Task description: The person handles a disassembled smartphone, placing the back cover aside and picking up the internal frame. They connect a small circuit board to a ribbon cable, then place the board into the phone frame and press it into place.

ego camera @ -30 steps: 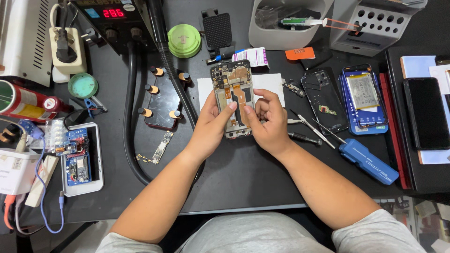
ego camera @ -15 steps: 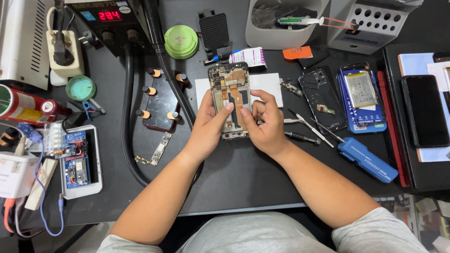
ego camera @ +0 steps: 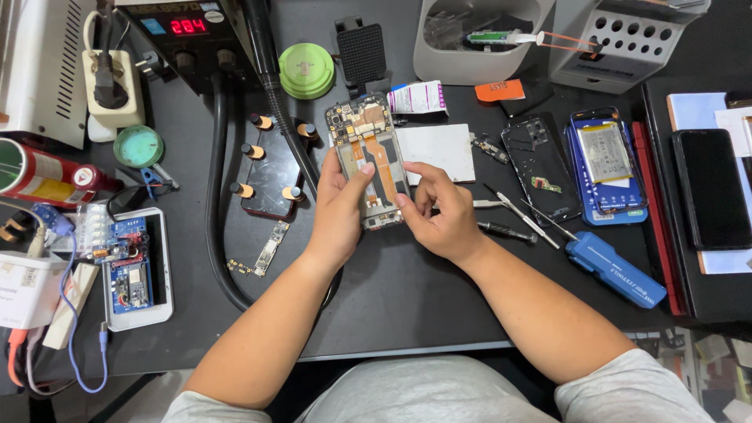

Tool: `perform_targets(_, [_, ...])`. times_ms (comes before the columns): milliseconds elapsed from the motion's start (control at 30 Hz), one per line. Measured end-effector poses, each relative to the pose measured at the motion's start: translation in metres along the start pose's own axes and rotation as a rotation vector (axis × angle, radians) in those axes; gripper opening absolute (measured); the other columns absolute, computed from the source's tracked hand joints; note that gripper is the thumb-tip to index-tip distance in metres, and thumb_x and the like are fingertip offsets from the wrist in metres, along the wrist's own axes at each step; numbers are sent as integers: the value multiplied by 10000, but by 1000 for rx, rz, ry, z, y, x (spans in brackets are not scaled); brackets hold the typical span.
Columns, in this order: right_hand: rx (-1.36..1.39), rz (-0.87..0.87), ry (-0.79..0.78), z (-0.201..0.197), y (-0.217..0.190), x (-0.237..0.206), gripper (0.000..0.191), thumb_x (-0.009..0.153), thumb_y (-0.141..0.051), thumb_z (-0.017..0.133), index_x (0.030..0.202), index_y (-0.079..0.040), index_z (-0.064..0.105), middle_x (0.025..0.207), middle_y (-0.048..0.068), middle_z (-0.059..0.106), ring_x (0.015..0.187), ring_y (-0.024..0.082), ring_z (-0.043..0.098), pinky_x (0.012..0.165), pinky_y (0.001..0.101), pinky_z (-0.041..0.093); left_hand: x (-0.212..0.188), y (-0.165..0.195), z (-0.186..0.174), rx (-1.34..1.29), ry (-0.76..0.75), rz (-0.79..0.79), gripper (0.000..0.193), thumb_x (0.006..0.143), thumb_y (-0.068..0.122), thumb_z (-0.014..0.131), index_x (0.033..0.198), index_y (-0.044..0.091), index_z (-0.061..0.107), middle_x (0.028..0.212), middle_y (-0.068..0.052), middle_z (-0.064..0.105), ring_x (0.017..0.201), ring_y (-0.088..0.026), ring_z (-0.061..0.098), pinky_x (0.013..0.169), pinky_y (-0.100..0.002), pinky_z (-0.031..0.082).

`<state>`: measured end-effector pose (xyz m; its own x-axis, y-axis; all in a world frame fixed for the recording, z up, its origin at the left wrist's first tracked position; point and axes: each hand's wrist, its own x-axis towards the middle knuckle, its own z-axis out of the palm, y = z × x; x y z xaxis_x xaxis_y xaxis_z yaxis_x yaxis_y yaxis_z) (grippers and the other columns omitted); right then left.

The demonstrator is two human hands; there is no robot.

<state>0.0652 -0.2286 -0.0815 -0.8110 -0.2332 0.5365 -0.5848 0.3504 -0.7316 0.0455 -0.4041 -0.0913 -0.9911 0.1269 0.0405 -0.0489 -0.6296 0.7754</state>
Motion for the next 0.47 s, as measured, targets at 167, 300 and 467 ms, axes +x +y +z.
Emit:
perform_targets(167, [-53,-4,16,0,0,3,413,941,-10,745,1307,-4,552,608,4,540,507,77,526,498,229,401,-1,3,-1,47,-4,0,417,1022,61,566,1421,14,455,1327,-120,635,1204,-170,622,1048,-332,496])
perform_targets(300, [-48,-17,20,-1,0,3,373,942,-20,750,1259,-4,556,632,5,560,523,75,541,498,222,410,-1,3,-2,101,-11,-4,385,1017,52,565,1389,-6,487,1313,-134,646,1200,-182,625,1049,-333,493])
perform_targets(467, [-51,-15,57,1,4,5,321,965,-36,758,1216,-30,558,679,9,581,550,86,559,527,215,442,0,-1,-3,112,-43,-5,379,1020,65,562,1385,2,484,1321,-127,639,1224,-175,605,1072,-330,470])
